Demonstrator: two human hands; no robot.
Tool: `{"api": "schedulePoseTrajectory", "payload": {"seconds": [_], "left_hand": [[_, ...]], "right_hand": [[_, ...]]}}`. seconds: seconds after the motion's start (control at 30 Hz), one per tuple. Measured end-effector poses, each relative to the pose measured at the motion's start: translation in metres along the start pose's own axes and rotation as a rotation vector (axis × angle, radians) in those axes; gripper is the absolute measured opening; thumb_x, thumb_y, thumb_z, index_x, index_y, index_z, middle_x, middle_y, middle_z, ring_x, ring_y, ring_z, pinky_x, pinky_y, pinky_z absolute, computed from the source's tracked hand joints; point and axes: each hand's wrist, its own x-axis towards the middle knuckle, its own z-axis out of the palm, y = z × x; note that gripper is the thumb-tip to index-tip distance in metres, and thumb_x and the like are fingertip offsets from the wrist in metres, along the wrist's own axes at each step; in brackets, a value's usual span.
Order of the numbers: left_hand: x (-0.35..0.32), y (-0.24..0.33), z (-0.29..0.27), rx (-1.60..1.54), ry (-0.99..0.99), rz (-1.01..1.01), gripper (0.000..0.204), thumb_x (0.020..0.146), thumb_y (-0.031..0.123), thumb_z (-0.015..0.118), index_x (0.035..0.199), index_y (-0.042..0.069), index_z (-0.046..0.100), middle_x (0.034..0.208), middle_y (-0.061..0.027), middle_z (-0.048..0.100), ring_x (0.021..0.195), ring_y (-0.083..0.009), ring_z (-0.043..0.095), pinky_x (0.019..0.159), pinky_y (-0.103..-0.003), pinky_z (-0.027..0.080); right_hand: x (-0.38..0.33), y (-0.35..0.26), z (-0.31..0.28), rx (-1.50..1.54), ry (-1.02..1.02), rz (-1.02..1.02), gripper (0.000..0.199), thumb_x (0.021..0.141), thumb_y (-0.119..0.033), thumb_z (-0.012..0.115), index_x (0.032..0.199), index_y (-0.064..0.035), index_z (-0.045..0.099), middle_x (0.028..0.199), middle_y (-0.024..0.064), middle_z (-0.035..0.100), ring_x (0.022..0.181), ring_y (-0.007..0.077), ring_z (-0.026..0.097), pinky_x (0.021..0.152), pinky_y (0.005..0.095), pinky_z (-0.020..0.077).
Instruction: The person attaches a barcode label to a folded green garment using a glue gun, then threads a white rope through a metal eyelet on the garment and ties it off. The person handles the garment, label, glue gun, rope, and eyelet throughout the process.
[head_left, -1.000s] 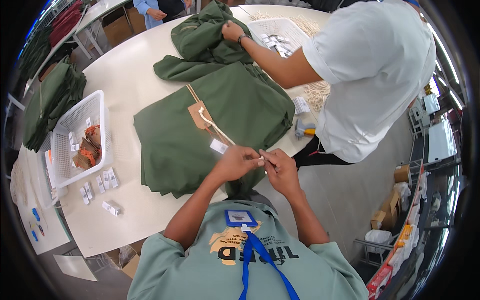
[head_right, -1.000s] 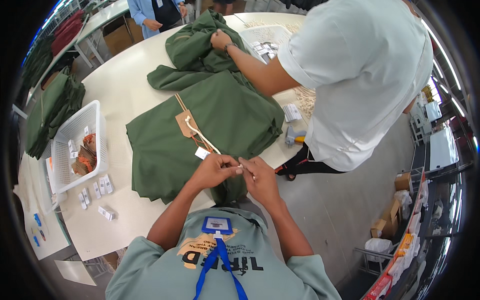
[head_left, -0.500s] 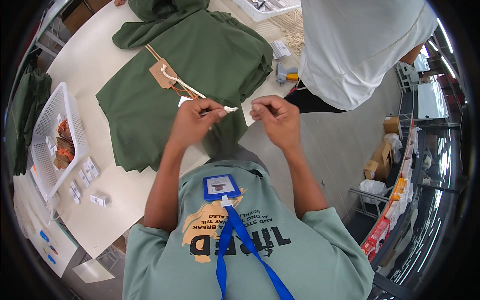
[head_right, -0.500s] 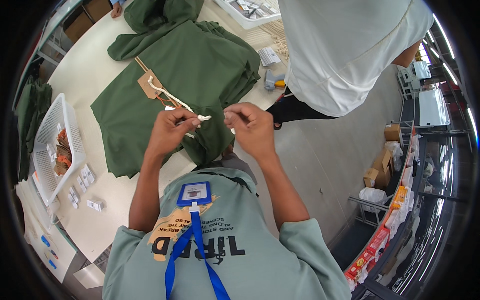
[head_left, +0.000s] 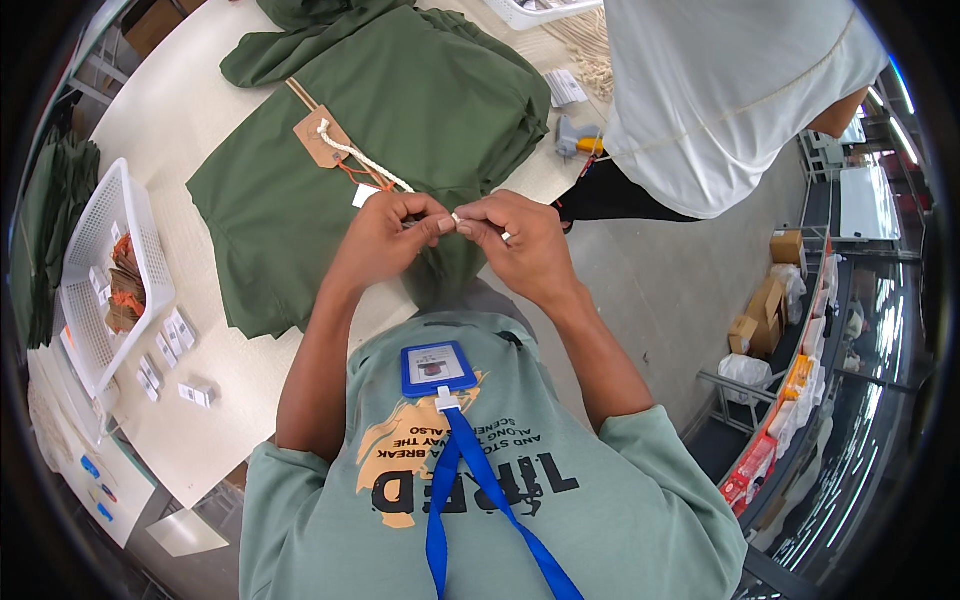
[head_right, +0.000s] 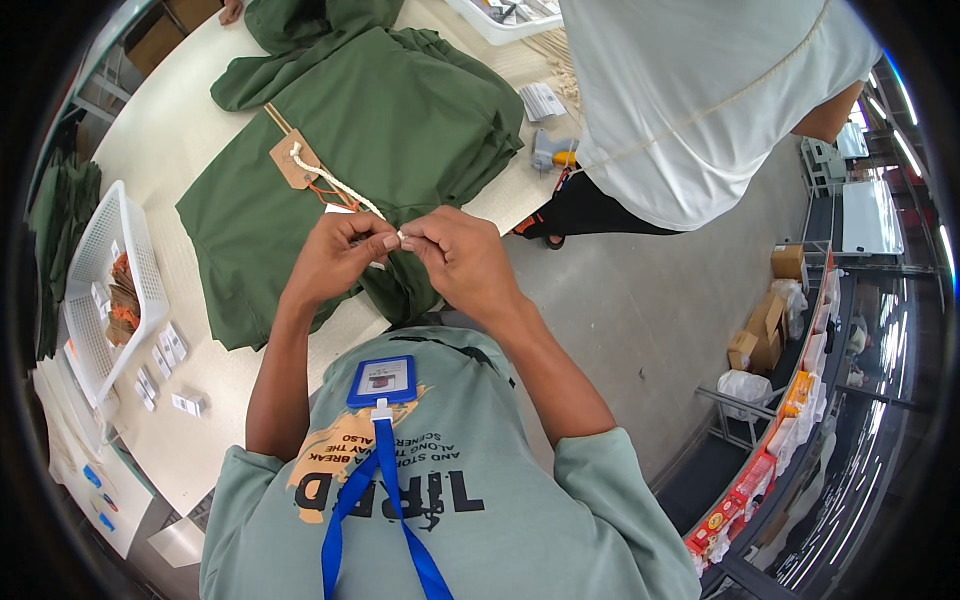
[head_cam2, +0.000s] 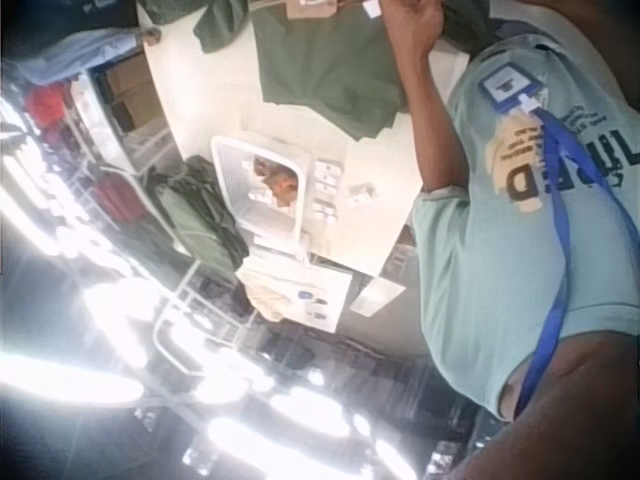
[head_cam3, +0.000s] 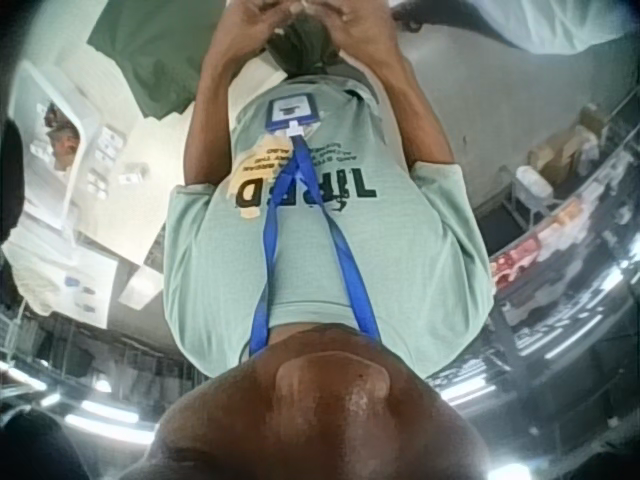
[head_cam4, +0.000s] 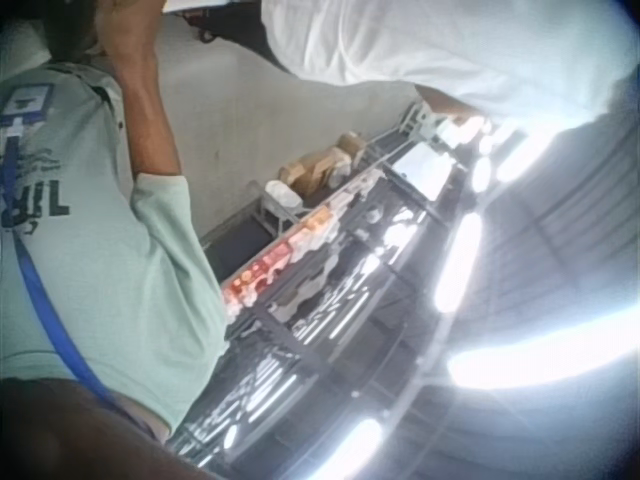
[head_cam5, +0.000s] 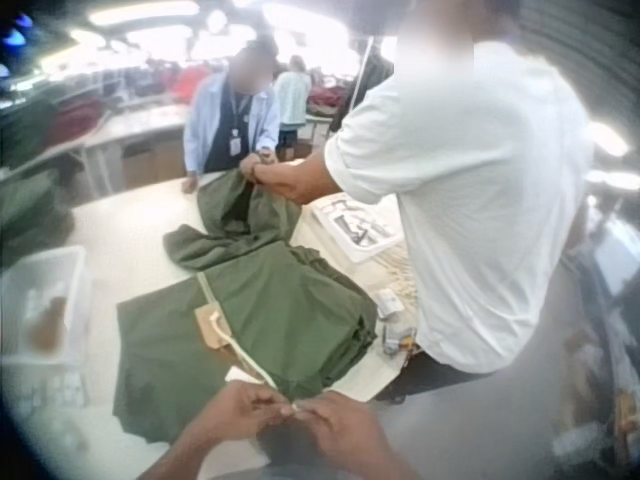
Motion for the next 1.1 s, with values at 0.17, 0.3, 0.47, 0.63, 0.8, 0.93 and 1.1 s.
{"api": "schedulePoseTrajectory", "payload": {"seconds": [0.17, 0.3, 0.47, 0.63, 0.8, 0.93, 1.1], "left_hand": [[0.004, -0.012, -0.002, 0.026, -0.004, -0.003, 0.023, 0.096, 0.019, 0.066, 0.087, -0.001, 0.072, 0.068, 0.0015, 0.064, 0.065, -0.0042, 0.053, 0.059, -0.024, 0.044], [0.005, -0.022, 0.003, 0.105, 0.026, -0.020, 0.027, 0.095, 0.026, 0.068, 0.087, 0.001, 0.072, 0.067, 0.0016, 0.064, 0.066, -0.0036, 0.052, 0.059, -0.025, 0.044], [-0.002, -0.015, 0.003, -0.032, -0.095, 0.085, 0.035, 0.086, 0.012, 0.081, 0.117, 0.002, 0.070, 0.092, 0.0031, 0.069, 0.080, -0.0054, 0.060, 0.069, -0.025, 0.050], [-0.005, -0.002, -0.003, 0.200, -0.031, 0.279, 0.019, 0.085, 0.010, 0.079, 0.101, 0.002, 0.074, 0.083, -0.0058, 0.070, 0.071, -0.0141, 0.063, 0.065, -0.030, 0.050], [-0.012, -0.002, -0.007, 0.287, -0.069, 0.287, 0.017, 0.085, 0.012, 0.078, 0.098, 0.002, 0.073, 0.083, -0.0064, 0.068, 0.073, -0.0173, 0.065, 0.066, -0.032, 0.050], [-0.015, -0.004, -0.004, 0.098, -0.106, 0.328, 0.015, 0.087, 0.010, 0.073, 0.097, 0.001, 0.069, 0.082, -0.0057, 0.066, 0.073, -0.0158, 0.062, 0.067, -0.031, 0.048], [-0.012, -0.004, 0.001, -0.068, -0.172, 0.353, 0.010, 0.087, 0.007, 0.067, 0.094, 0.000, 0.066, 0.078, -0.0036, 0.063, 0.071, -0.0109, 0.056, 0.064, -0.027, 0.044]], "right_hand": [[0.001, 0.002, -0.002, -0.004, -0.101, 0.086, 0.007, 0.089, -0.004, 0.069, 0.090, 0.0007, 0.065, 0.079, 0.0147, 0.065, 0.069, 0.0297, 0.063, 0.062, 0.0371, 0.0479], [-0.001, 0.005, -0.001, -0.077, -0.175, 0.151, 0.013, 0.093, -0.009, 0.065, 0.087, 0.0005, 0.059, 0.081, 0.0178, 0.063, 0.074, 0.0372, 0.061, 0.066, 0.0413, 0.0482], [-0.005, 0.004, 0.004, -0.048, -0.155, 0.230, 0.016, 0.096, -0.014, 0.063, 0.087, -0.0008, 0.060, 0.075, 0.0155, 0.062, 0.067, 0.0279, 0.060, 0.063, 0.0367, 0.0475], [-0.003, 0.003, 0.006, 0.087, -0.191, 0.384, 0.020, 0.099, -0.018, 0.063, 0.089, -0.0007, 0.065, 0.064, 0.0035, 0.060, 0.059, 0.0089, 0.051, 0.056, 0.0283, 0.0432], [-0.003, -0.003, 0.000, -0.001, -0.256, 0.338, 0.022, 0.099, -0.020, 0.063, 0.089, 0.0000, 0.066, 0.063, 0.0049, 0.058, 0.059, 0.0100, 0.049, 0.055, 0.0296, 0.0413], [-0.004, -0.011, -0.008, 0.030, -0.275, 0.331, 0.023, 0.098, -0.020, 0.065, 0.088, 0.0003, 0.066, 0.063, 0.0042, 0.056, 0.059, 0.0090, 0.046, 0.054, 0.0297, 0.0390], [-0.009, -0.019, -0.011, 0.053, -0.235, 0.314, 0.022, 0.097, -0.020, 0.067, 0.088, -0.0001, 0.067, 0.063, 0.0038, 0.056, 0.060, 0.0079, 0.046, 0.053, 0.0289, 0.0386]]}}
